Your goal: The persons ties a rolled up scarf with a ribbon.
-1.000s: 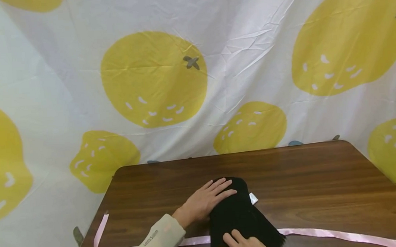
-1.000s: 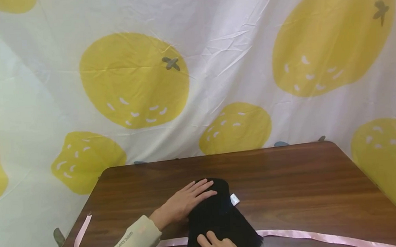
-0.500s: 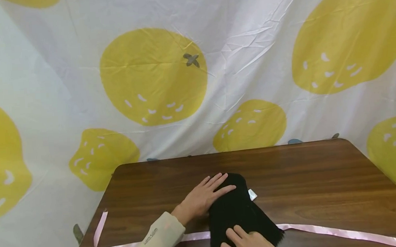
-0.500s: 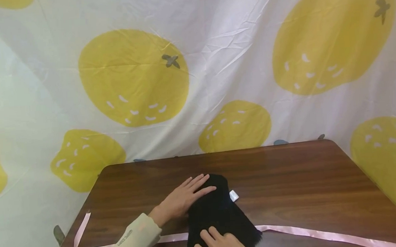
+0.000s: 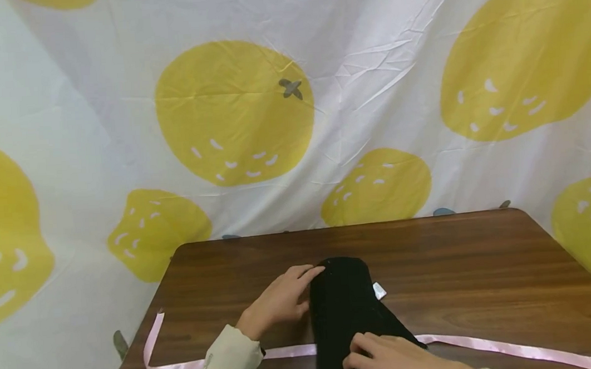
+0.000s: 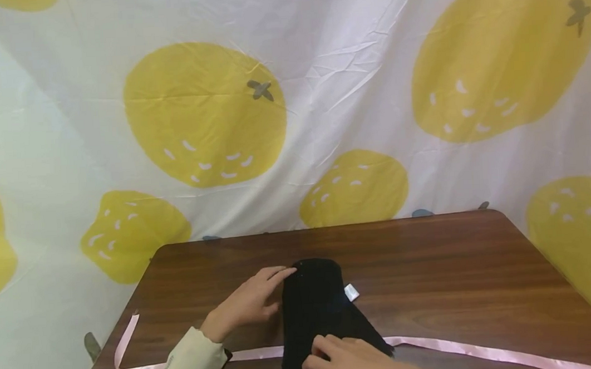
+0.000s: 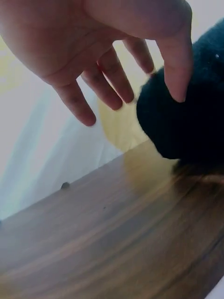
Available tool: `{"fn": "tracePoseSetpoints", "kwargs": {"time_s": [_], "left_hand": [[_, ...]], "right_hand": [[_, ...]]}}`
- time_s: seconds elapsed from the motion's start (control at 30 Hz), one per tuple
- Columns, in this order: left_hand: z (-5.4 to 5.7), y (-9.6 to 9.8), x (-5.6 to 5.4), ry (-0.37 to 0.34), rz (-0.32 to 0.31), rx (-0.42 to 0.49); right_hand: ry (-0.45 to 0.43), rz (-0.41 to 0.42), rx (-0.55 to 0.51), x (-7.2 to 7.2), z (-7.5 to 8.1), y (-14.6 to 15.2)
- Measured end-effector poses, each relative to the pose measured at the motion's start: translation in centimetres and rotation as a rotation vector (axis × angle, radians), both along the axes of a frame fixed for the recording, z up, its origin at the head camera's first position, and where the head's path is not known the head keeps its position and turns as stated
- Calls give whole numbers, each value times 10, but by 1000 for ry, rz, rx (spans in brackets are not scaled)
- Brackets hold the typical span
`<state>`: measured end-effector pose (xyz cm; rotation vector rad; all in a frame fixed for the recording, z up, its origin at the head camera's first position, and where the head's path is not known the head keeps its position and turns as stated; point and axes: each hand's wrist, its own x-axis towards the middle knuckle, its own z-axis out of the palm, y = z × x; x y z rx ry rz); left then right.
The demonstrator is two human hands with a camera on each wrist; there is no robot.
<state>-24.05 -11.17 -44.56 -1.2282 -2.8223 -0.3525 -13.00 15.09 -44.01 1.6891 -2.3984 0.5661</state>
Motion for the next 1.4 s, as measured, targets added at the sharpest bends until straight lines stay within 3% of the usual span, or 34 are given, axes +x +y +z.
{"fn": "tracePoseSetpoints", "kwargs": {"time_s": [0.2, 0.3, 0.4, 0.5, 0.67, 0.83, 1.07, 1.27, 1.4], "left_hand": [[-4, -20, 5, -147, 25, 69], [-7, -30, 8, -246, 19, 116], [-10, -38, 13, -384, 32, 155], [-14, -44, 19, -517, 51, 181], [-21, -49, 27, -636, 63, 203], [-27, -52, 28, -662, 67, 224], [-40, -57, 24, -671, 73, 280], [-45, -58, 26, -658, 68, 297], [-42, -54, 27, -623, 60, 281]], "right_hand": [[-213, -120, -94, -7, 17, 23], [-262, -139, -198, -19, 16, 34], [-351, -150, -252, -34, 10, 47], [-468, -170, -241, -46, 0, 61], [-619, -230, -182, -59, -20, 85], [-693, -290, -164, -67, -36, 99], [-863, -209, -174, -73, -50, 107], [-823, -204, -115, -76, -51, 108], [-881, -255, -80, -77, -47, 107]]}}
